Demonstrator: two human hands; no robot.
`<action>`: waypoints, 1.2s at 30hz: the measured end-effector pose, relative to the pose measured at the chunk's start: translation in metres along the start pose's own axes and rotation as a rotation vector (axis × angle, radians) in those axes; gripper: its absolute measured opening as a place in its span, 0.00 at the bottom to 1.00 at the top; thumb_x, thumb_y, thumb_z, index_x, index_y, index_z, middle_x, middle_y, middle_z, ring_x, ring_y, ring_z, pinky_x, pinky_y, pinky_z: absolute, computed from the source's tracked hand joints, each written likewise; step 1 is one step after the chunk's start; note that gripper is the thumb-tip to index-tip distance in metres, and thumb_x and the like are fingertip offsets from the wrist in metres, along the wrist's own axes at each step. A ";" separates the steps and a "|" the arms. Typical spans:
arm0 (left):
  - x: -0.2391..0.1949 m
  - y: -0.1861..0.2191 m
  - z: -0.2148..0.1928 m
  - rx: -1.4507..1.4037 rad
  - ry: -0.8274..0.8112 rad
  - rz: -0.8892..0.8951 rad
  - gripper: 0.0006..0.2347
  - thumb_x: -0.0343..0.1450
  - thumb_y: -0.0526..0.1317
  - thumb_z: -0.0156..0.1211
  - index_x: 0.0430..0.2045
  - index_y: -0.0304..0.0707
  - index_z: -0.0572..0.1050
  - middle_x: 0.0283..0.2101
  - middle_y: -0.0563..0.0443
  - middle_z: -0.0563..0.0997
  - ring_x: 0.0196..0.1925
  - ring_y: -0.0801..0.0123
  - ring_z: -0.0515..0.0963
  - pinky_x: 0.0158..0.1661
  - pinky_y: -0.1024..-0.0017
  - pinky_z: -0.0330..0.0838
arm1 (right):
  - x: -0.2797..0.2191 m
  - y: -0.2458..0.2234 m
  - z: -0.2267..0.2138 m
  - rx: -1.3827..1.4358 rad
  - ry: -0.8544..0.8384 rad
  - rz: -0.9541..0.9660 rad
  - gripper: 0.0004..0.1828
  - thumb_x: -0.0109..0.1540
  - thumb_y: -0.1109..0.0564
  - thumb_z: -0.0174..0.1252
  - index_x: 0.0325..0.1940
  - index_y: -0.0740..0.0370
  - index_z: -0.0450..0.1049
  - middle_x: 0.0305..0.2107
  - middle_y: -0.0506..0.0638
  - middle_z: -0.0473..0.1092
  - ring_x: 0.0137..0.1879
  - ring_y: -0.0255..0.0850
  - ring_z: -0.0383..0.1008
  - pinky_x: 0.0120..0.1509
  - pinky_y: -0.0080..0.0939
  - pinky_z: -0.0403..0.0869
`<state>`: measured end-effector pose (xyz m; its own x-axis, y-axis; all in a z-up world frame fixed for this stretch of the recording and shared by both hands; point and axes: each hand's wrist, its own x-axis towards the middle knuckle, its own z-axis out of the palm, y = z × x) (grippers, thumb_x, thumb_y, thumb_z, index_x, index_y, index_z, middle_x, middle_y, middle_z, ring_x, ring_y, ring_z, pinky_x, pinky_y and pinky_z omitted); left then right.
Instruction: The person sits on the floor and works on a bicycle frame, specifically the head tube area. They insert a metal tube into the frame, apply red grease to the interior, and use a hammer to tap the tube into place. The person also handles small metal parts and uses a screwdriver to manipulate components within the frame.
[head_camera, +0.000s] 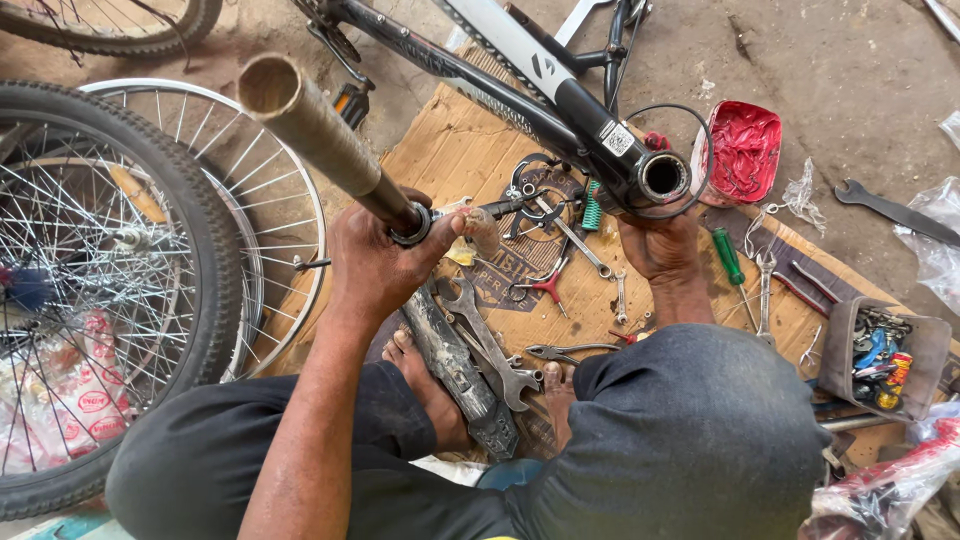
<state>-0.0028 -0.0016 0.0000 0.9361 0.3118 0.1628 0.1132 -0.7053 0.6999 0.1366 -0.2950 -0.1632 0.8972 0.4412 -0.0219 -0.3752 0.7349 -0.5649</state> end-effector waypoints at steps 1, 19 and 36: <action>0.000 -0.001 0.001 0.003 -0.001 0.001 0.17 0.67 0.52 0.74 0.28 0.35 0.81 0.18 0.54 0.78 0.23 0.70 0.80 0.28 0.70 0.72 | 0.000 0.000 -0.002 -0.025 -0.004 0.002 0.30 0.64 0.66 0.64 0.69 0.59 0.66 0.61 0.52 0.72 0.68 0.44 0.72 0.71 0.51 0.73; -0.003 -0.003 0.003 -0.004 0.045 0.055 0.18 0.67 0.52 0.75 0.24 0.36 0.77 0.18 0.53 0.74 0.22 0.67 0.76 0.27 0.67 0.69 | -0.002 -0.003 -0.030 -0.410 0.005 -0.006 0.37 0.52 0.78 0.55 0.66 0.62 0.69 0.57 0.49 0.72 0.66 0.39 0.72 0.74 0.41 0.70; -0.001 -0.001 0.005 0.034 0.003 0.001 0.19 0.67 0.54 0.75 0.20 0.38 0.75 0.16 0.55 0.73 0.21 0.69 0.76 0.26 0.67 0.68 | -0.061 -0.026 0.067 0.041 0.480 0.214 0.35 0.53 0.71 0.45 0.66 0.61 0.64 0.59 0.62 0.69 0.66 0.54 0.66 0.67 0.64 0.66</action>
<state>-0.0019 -0.0040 -0.0045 0.9354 0.3125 0.1656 0.1232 -0.7268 0.6758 0.0762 -0.3070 -0.0920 0.8016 0.3055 -0.5139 -0.5623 0.6775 -0.4742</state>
